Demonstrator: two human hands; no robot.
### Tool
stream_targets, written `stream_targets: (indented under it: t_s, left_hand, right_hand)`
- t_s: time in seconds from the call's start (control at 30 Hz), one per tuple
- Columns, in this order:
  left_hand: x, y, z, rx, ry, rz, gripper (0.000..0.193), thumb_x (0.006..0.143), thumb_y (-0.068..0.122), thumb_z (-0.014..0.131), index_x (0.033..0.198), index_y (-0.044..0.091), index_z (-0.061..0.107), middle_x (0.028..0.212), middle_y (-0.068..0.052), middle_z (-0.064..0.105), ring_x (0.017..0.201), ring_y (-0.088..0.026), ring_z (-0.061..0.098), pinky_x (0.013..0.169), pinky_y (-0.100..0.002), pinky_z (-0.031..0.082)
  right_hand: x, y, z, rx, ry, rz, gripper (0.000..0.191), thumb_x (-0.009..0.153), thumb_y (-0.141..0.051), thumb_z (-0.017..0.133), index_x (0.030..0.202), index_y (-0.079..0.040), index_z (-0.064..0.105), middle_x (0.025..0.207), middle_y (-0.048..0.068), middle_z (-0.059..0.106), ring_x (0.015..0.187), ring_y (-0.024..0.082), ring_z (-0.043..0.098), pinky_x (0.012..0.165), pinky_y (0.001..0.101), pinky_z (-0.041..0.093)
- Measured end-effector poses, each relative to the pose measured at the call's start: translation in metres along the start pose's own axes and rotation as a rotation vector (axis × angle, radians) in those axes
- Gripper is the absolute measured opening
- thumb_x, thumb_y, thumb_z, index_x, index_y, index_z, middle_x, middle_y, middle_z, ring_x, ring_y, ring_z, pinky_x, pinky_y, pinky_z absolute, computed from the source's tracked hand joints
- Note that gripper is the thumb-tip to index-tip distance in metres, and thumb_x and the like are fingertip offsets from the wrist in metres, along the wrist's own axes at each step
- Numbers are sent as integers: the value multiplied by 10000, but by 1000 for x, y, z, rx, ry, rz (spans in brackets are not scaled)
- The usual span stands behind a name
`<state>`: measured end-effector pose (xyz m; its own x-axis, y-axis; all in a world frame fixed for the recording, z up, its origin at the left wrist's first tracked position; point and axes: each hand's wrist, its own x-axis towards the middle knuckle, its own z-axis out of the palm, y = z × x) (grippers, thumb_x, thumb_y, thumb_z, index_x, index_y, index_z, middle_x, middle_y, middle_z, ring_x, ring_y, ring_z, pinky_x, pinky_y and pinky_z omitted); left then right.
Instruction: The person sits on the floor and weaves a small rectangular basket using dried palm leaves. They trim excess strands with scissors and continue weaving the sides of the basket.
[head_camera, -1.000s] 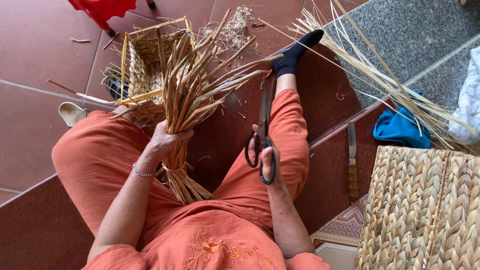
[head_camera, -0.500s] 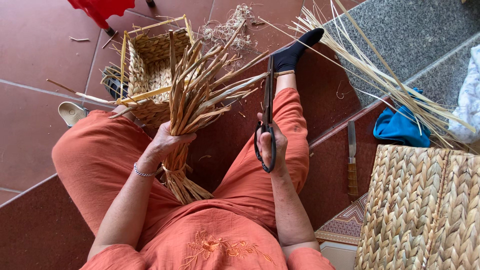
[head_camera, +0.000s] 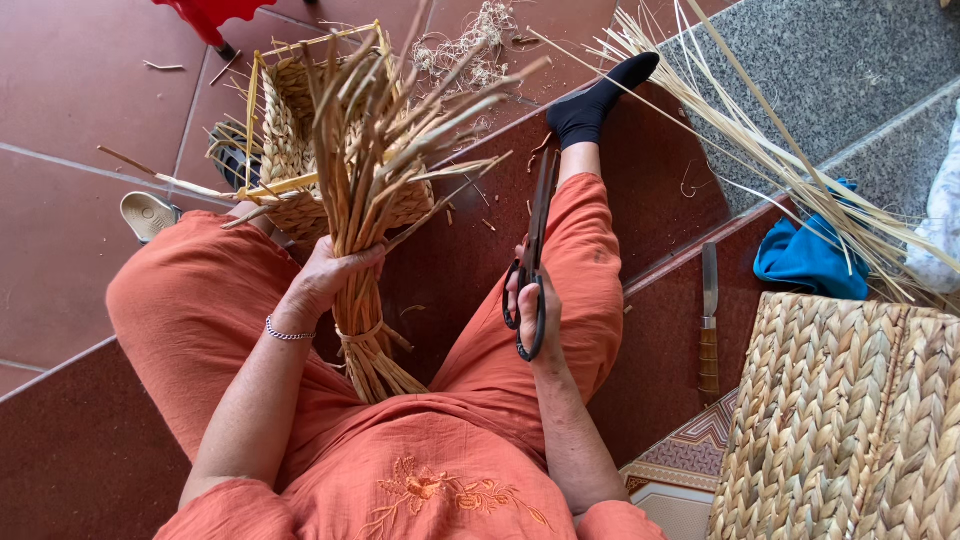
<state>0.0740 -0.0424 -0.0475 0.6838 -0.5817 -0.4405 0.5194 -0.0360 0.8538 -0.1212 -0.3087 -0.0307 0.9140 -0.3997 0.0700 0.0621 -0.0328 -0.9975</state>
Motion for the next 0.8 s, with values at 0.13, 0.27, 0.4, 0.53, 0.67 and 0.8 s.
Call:
stream_targets:
  t_s: [0.13,0.27,0.4,0.53,0.67,0.8]
  left_hand:
    - [-3,6,1,7,25,-4,129,876,146,781,932,55,710,754,-22,660,671,-137,622,622,-318,530]
    - [-4,6,4,17,26,-13,145,840,108,804,929,53,704,766,-22,672,679,-136,629,639,-308,527]
    - [-3,3,5,37,7,-26,143,828,98,812,928,45,724,766,-26,681,683,-136,634,645,-304,528]
    - [-3,2,5,31,22,-51,137,838,111,806,926,53,718,755,-27,669,669,-135,622,629,-303,518]
    - [-4,2,2,1,4,-22,125,867,142,785,907,56,703,758,-29,668,672,-139,626,621,-308,522]
    - [-5,2,-4,-13,-29,30,153,915,192,758,946,55,696,770,-32,674,690,-138,628,632,-308,525]
  right_hand:
    - [-10,27,-4,45,-37,167,764,1053,-566,455,1529,32,442,917,-30,551,716,34,482,624,182,435]
    - [-4,37,-6,0,-72,186,746,1058,-548,462,1529,32,457,910,-31,543,726,33,486,645,174,442]
    - [6,31,-4,164,-72,144,643,1083,-477,531,1478,29,506,808,-44,490,648,20,432,555,175,379]
    - [7,16,1,52,7,226,561,1079,-436,513,1347,49,598,689,-41,492,517,21,429,460,186,364]
    - [4,0,8,17,62,148,563,1107,-441,502,1337,60,619,726,-37,513,542,17,430,490,183,380]
    - [-9,-16,12,38,33,47,690,1073,-525,504,1448,54,527,822,-18,544,599,26,465,507,188,400]
